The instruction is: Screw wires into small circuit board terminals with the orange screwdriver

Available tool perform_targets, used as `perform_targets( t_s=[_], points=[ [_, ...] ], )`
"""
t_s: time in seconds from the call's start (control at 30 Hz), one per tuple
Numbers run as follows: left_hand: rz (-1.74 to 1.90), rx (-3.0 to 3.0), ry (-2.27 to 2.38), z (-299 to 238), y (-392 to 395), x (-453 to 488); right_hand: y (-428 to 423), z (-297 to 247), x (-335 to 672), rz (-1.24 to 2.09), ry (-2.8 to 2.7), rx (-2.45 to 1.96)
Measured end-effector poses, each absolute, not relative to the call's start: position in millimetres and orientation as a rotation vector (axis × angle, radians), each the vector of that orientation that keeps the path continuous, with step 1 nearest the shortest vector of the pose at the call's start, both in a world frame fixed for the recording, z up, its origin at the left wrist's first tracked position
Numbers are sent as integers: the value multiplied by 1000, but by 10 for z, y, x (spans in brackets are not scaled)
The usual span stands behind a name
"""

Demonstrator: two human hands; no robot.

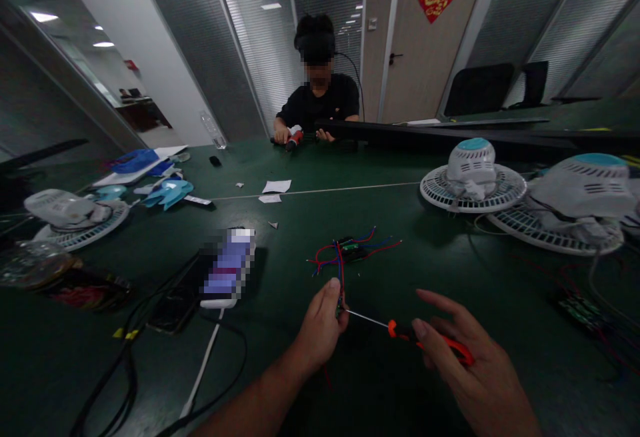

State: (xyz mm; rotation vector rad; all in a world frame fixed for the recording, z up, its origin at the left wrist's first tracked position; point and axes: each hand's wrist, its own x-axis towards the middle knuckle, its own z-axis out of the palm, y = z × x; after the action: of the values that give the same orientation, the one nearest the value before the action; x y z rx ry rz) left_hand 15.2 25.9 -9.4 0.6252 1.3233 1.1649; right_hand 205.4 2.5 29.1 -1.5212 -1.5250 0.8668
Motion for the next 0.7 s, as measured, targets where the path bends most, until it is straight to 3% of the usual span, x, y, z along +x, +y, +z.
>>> perform_targets(
  t_s=[0.4, 0.7],
  points=[
    [1177, 670, 1279, -109, 265, 149, 75, 255, 2103, 814, -1601, -1499],
    [1179, 635, 1287, -90, 271, 154, -3, 344, 2023, 991, -1411, -1609]
  ],
)
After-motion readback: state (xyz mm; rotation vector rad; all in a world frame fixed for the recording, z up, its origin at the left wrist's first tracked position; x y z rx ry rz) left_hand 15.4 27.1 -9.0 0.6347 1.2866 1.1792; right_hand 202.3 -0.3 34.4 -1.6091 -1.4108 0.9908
